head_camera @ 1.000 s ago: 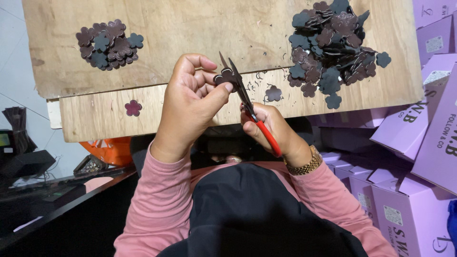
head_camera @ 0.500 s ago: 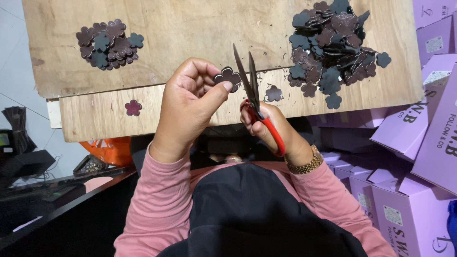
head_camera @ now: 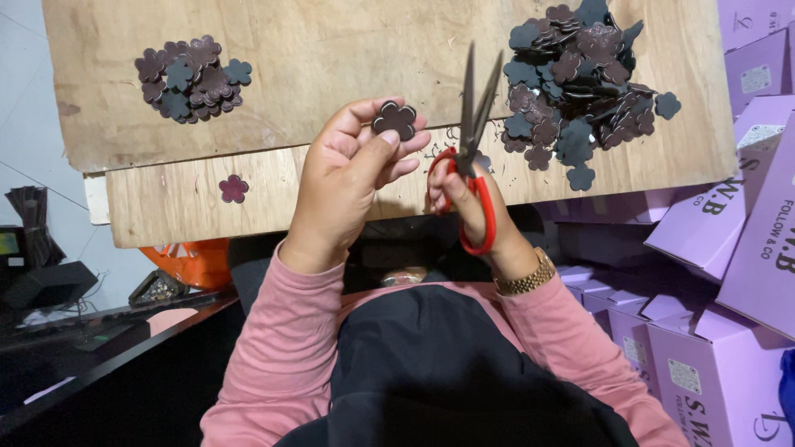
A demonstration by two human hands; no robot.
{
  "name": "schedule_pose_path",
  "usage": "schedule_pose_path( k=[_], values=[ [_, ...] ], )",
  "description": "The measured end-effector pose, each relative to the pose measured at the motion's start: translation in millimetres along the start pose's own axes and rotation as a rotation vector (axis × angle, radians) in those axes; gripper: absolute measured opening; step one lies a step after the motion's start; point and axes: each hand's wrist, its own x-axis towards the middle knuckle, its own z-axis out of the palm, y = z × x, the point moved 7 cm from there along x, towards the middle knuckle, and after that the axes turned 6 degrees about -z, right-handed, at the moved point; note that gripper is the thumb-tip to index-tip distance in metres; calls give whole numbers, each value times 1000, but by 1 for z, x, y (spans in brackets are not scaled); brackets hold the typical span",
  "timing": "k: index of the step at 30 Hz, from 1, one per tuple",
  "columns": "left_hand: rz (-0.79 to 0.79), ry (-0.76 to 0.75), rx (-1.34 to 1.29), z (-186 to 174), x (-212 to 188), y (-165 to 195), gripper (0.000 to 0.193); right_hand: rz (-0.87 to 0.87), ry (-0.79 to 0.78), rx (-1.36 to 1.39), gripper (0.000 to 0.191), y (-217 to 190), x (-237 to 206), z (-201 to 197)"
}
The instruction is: The person trims the edges of small flower-shaped leather cutouts with red-handled scissors, rotating each piece to cut away excess material, then sets the trimmed piece on a pile and picks up the next untrimmed cutout, repeating this cycle throughout the episode.
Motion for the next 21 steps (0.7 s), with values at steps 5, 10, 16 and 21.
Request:
schedule_pose_path(
  k=[5,10,16,21],
  values=[
    [-97,-27,-76,-3,4,-5,44,54,36,300,43,30,6,-21],
    [-107,-115,-173,-8,10,-7,57,19,102,373,44,48,17,-39],
    [-142,-127,-167,-20,25,-13,58,-5,78,407,50,52,29,-43],
    [-144,-152,-152,-27,36,-10,58,-24,99,372,50,52,37,-43]
  ],
)
